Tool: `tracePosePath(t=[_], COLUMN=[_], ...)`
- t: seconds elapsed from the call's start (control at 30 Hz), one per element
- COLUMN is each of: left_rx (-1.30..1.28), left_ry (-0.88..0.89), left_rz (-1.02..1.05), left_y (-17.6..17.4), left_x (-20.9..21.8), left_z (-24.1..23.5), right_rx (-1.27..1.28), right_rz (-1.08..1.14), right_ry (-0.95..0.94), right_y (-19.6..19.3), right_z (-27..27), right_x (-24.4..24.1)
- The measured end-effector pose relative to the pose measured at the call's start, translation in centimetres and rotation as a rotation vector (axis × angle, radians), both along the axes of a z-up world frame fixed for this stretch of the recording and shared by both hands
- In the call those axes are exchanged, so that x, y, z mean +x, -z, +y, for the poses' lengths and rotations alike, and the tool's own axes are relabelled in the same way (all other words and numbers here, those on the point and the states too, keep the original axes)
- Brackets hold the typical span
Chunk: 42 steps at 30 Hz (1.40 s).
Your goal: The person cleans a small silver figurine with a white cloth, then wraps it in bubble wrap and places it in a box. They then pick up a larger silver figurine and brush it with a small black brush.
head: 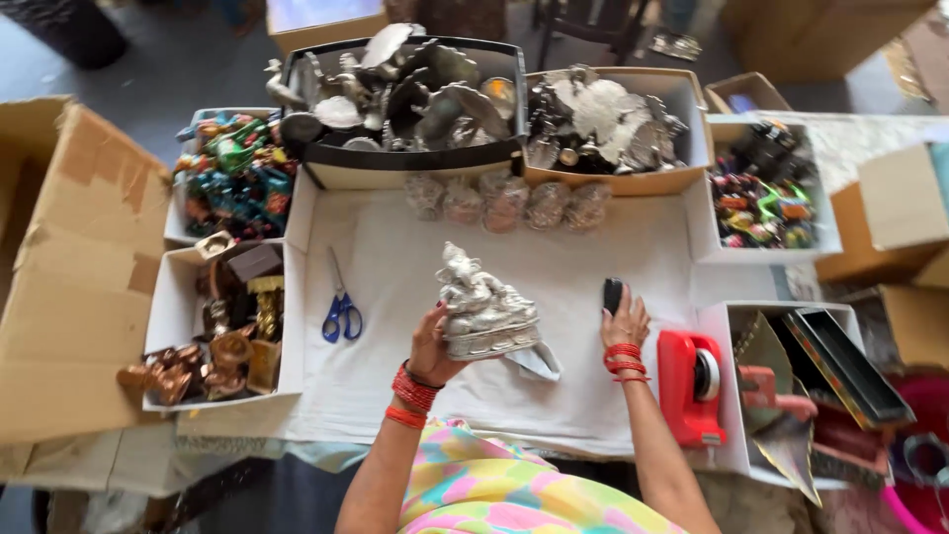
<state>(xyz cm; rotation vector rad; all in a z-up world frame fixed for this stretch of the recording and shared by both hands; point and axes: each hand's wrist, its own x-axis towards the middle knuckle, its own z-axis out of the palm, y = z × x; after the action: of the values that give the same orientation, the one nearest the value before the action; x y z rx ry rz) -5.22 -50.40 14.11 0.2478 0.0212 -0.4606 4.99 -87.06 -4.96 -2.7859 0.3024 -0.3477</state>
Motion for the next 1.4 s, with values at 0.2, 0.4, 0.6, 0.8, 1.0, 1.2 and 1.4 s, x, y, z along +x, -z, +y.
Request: tracePosePath(t=[0.2,0.4,0.6,0.8,1.0,1.2,1.4], left_rx=[-0.07,-0.1,-0.027,-0.105,-0.012,0.071,-0.061], left_ry=[-0.025,-0.105,-0.137,-0.376,-0.544,-0.451,-0.577], left_rz=[-0.101,-0.097,-0.282,-0.159,0.012,0.04,0.065], left_y=[-2.1,5.2,6.4,4.3,5.3,11.6,10.1], left_x=[0.3,1.0,0.5,0.0,1.1,2.9,2.8], left_z=[-2.8,-1.5,0.0,-0.3,-0.5,-0.1,0.0], right_rx=[0.061,1.857,1.551,1.189,0.851,0.634,0.464], right_rz=[0.063,0.05,-0.062,-0.017,-0.057,-0.01,-0.124], right_ry=[-0.124,0.036,-0.121,-0.199,-0.392,-0.383,-0.419], right_y=[7.6,-6.9,-19.0,-22.7,-26.8,-28.2,-27.5], right_z=[-3.6,3.0,11.4,15.8,19.0,21.1,23.9], right_x=[1.5,-1.4,-6.2,-9.4,-10.2,-11.0,-12.3])
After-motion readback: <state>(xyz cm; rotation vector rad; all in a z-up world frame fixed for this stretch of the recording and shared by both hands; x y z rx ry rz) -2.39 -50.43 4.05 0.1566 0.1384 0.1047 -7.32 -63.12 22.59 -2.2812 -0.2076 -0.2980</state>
